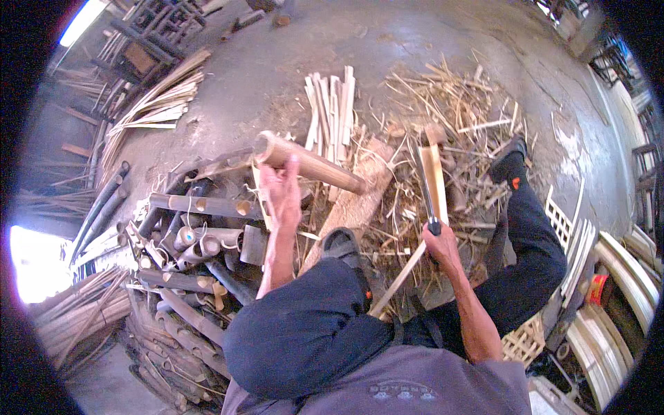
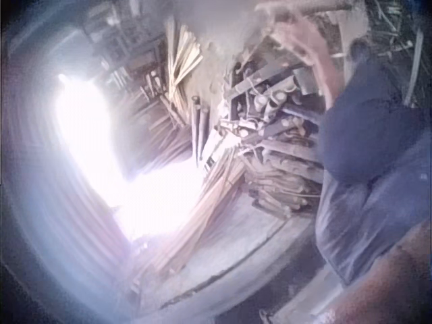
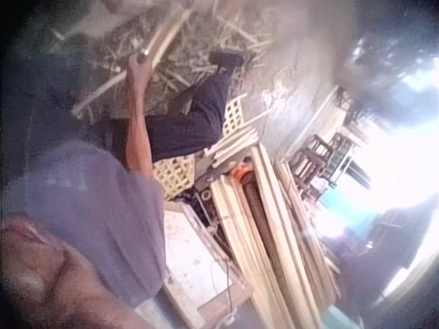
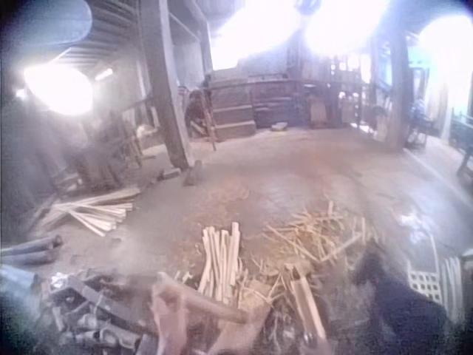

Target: The person sits on the floor and uses a knife to split bamboo strips and hollow bamboo sections into thinner pieces. They repeatedly hold the bamboo, position the blade, and push or tap to separate the material, then set the split pieces aside.

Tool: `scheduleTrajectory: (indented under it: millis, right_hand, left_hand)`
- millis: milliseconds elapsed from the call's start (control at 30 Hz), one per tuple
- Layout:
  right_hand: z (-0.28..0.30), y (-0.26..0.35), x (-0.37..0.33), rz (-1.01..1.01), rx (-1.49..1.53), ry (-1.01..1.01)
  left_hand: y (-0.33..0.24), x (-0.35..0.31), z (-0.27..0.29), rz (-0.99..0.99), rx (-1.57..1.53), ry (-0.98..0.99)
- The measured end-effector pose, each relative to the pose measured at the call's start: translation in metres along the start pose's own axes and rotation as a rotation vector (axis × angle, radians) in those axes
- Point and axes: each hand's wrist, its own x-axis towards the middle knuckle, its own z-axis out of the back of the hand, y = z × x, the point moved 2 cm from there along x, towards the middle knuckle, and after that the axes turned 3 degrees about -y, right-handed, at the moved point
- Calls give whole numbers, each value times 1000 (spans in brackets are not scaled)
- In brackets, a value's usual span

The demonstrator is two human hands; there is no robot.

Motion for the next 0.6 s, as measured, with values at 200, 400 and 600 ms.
scheduleTrajectory:
  millis: [200, 400, 600]
  right_hand:
    - [26, 116, -61, 196, 2, 87]
    - [40, 176, -92, 446, 64, 135]
    - [39, 220, -101, 552, 20, 249]
  left_hand:
    - [-10, -2, -22, -4, -158, 208]
    - [-24, -24, -30, 5, 51, 382]
    - [-54, -41, -34, -43, 340, 478]
